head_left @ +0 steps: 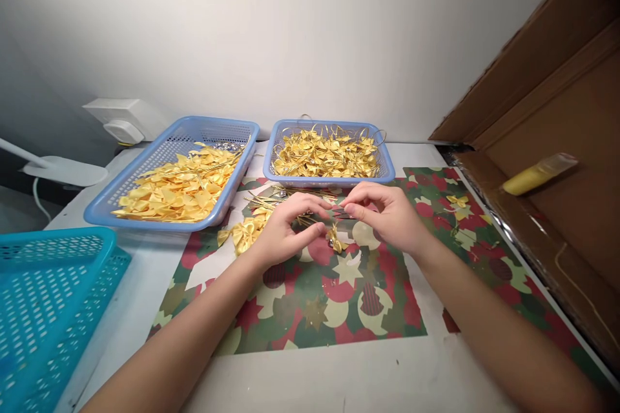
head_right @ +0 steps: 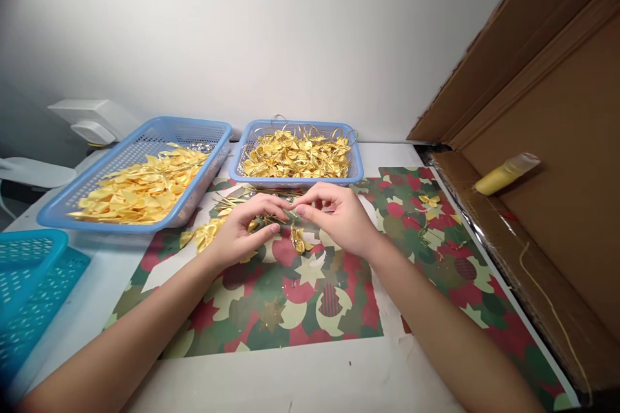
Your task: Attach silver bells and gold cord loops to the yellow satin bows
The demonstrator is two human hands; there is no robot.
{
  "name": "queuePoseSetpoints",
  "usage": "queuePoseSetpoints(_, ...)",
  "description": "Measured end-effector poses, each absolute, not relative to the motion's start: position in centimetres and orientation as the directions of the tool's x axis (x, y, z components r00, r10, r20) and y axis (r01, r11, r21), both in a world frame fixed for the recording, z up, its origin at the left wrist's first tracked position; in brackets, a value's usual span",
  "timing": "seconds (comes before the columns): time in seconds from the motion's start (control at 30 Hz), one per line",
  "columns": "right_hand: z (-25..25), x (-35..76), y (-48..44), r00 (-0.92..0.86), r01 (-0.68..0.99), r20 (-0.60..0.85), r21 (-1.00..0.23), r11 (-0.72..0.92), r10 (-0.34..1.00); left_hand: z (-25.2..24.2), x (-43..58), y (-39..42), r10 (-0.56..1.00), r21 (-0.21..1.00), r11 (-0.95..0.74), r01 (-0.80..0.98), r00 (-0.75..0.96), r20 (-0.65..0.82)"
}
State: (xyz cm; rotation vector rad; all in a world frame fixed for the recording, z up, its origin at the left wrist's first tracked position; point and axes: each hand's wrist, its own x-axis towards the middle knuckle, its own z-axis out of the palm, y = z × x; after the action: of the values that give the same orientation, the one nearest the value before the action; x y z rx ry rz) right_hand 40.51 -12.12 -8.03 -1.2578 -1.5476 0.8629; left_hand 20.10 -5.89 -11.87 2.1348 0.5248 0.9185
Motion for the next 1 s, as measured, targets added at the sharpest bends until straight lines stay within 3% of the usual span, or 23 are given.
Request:
queuePoseSetpoints(0.17,-8.5,39.7,-12.4,-0.06,0.267,0.278,-0.921,0.284,0.959,-11.3,20.0,-5.9,0.542,0.719,-0.692,0.062,0.704,0.46)
queuePoseSetpoints(0.37,-8.8,39.3,-12.4,-0.04,0.255,0.305,-0.918,0.304,0.952,-11.1,19.8,-5.6,0.455,0.552,-0.827,0.11,0.708,0.54)
queuePoseSetpoints(0.6,-8.5,40.1,-12.1,0.091,0.236,0.194,-0.957,0.168,0.977,-12.4,18.9,-6.8,0.319,0.182,-0.947,0.264,0.727,0.608)
queuePoseSetpoints(0.73,-8.4,40.7,-11.7,0.174,0.232,0.132,-0.969,0.09,0.976,-12.4,18.8,-7.8,0.206,0.015,-0.969,0.247,0.772,0.601)
queuePoseSetpoints(0.87,-8.2,41.4,-11.6,0.2,0.231,0.098,-0.972,0.051,0.975,-11.8,19.1,-8.6,0.15,-0.018,-0.981,0.192,0.819,0.554)
queuePoseSetpoints(1.0,-7.9,42.0,-11.5,0.168,0.228,0.082,-0.973,0.042,0.982,-11.6,19.3,-9.4,0.17,0.035,-0.984,0.177,0.846,0.505)
